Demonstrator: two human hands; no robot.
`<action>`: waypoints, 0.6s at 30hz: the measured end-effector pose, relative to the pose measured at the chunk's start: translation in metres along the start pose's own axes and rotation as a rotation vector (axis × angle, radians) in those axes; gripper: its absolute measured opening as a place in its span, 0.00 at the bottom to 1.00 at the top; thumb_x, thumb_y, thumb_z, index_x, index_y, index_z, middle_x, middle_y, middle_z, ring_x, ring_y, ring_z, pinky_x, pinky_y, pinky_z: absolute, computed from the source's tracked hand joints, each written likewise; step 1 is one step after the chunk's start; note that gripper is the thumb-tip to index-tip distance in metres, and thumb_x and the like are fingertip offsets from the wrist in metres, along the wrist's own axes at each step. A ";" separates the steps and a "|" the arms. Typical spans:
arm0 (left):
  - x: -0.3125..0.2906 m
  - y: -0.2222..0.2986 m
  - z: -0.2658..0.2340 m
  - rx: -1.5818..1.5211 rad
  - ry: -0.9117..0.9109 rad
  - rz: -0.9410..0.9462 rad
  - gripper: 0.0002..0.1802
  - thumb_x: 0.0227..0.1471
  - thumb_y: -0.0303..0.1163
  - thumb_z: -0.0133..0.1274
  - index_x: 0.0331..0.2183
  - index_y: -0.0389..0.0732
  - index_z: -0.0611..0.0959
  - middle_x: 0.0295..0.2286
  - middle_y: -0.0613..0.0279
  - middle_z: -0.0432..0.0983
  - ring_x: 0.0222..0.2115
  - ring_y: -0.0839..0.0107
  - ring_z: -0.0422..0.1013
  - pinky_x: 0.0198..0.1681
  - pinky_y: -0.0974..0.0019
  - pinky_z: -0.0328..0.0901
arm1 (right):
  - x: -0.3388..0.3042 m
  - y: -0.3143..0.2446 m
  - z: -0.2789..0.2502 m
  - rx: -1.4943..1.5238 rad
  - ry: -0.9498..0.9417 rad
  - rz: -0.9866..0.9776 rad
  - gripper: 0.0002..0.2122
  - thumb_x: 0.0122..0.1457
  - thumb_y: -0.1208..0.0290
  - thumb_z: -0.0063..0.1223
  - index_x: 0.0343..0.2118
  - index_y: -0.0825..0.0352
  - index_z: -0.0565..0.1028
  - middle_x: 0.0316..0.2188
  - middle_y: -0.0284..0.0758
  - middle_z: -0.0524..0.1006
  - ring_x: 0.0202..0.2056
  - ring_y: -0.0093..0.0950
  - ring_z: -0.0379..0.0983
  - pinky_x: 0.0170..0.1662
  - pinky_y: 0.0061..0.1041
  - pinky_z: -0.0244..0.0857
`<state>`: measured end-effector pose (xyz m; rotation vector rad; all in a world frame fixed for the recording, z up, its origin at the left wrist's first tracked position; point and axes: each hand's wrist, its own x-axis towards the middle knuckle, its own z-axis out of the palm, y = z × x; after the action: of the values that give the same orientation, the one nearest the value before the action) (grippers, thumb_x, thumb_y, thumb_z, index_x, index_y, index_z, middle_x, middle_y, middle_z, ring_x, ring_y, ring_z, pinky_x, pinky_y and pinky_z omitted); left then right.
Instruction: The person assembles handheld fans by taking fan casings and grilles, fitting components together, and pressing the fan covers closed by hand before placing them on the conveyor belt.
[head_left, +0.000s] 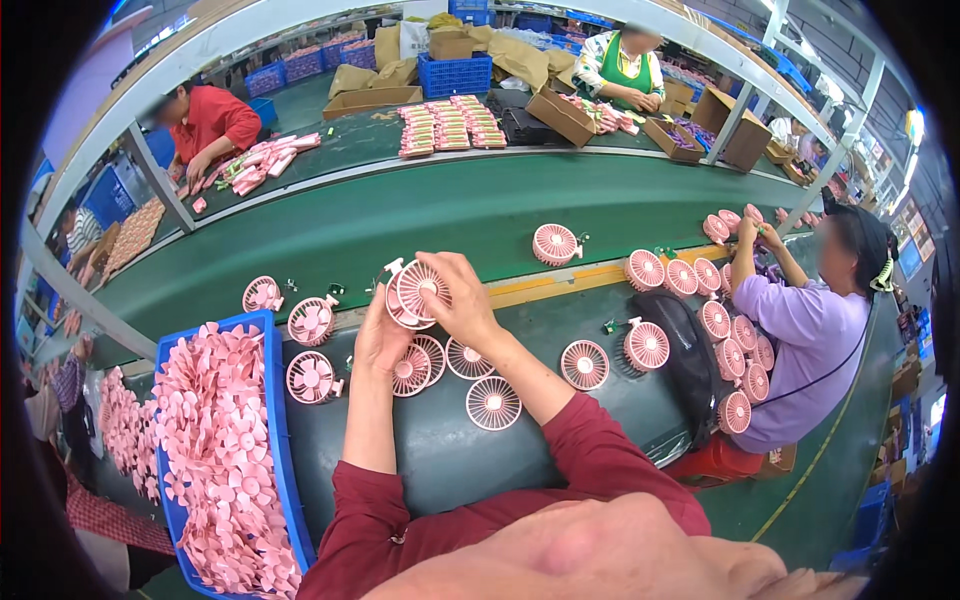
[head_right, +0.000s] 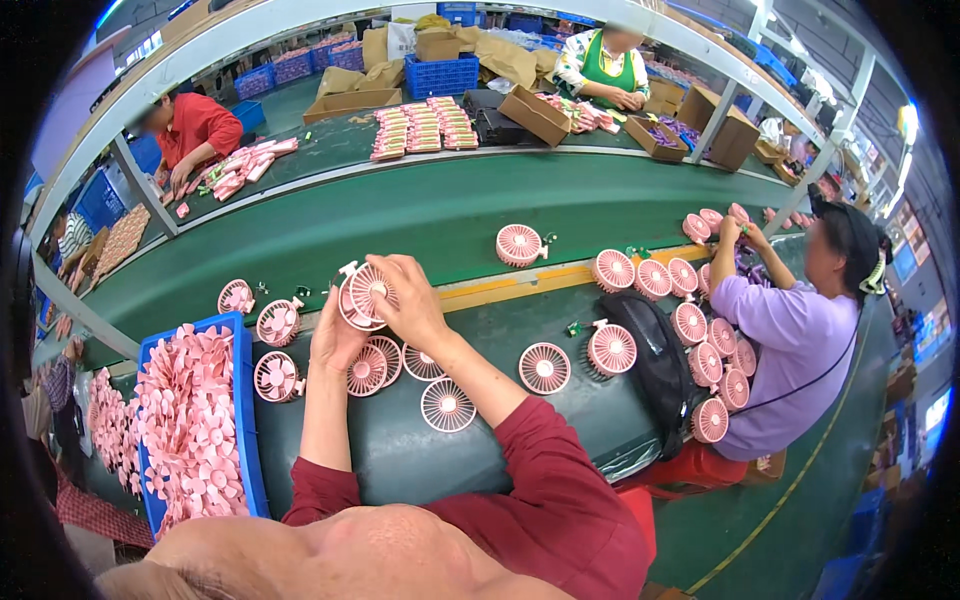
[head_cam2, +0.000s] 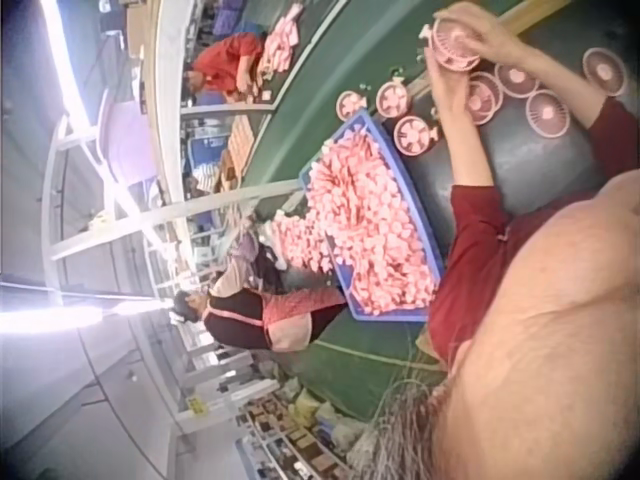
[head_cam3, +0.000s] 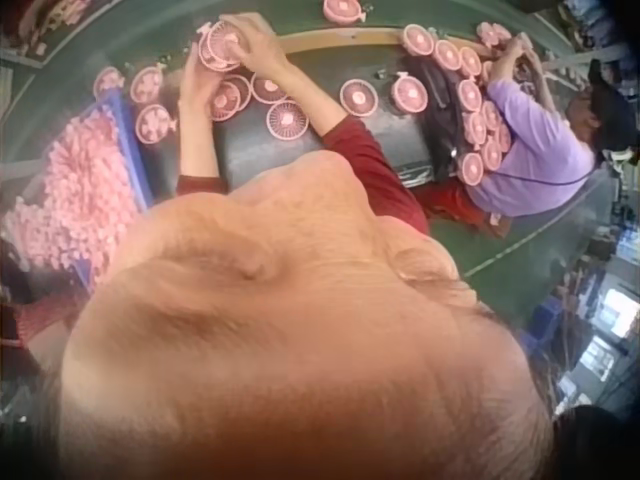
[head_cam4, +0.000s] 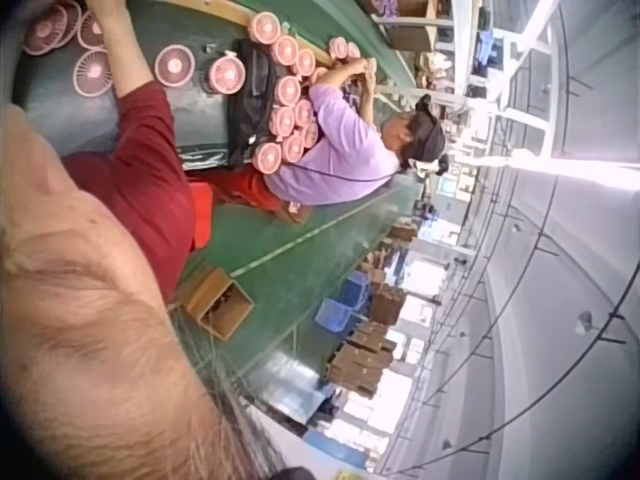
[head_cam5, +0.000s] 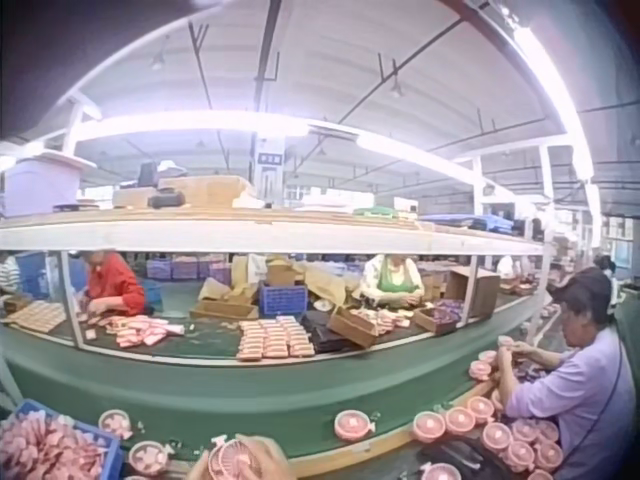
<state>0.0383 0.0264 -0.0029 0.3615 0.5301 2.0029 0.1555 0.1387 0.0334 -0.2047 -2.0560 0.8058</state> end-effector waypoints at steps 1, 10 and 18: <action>0.000 0.000 0.000 -0.041 -0.039 -0.025 0.26 0.63 0.46 0.45 0.56 0.41 0.70 0.53 0.57 0.70 0.54 0.62 0.67 0.60 0.51 0.61 | 0.000 0.002 0.001 -0.038 -0.017 -0.054 0.22 0.52 0.76 0.55 0.53 0.63 0.72 0.51 0.42 0.69 0.52 0.42 0.66 0.54 0.36 0.64; -0.006 0.006 0.006 -0.087 0.029 -0.046 0.22 0.64 0.46 0.43 0.49 0.40 0.76 0.47 0.56 0.75 0.47 0.63 0.73 0.52 0.56 0.68 | -0.005 0.001 0.005 -0.083 -0.294 -0.183 0.40 0.48 0.50 0.62 0.63 0.62 0.61 0.61 0.45 0.58 0.61 0.48 0.55 0.63 0.43 0.52; -0.011 -0.009 0.038 0.280 0.241 0.349 0.24 0.66 0.51 0.38 0.49 0.41 0.73 0.43 0.63 0.74 0.42 0.72 0.73 0.45 0.65 0.70 | -0.021 0.005 0.028 0.287 -0.278 0.017 0.48 0.56 0.32 0.42 0.66 0.70 0.46 0.63 0.53 0.53 0.65 0.47 0.50 0.66 0.39 0.45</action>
<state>0.0676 0.0282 0.0245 0.4066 0.9592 2.3295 0.1448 0.1211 0.0051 0.0541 -2.1642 1.1818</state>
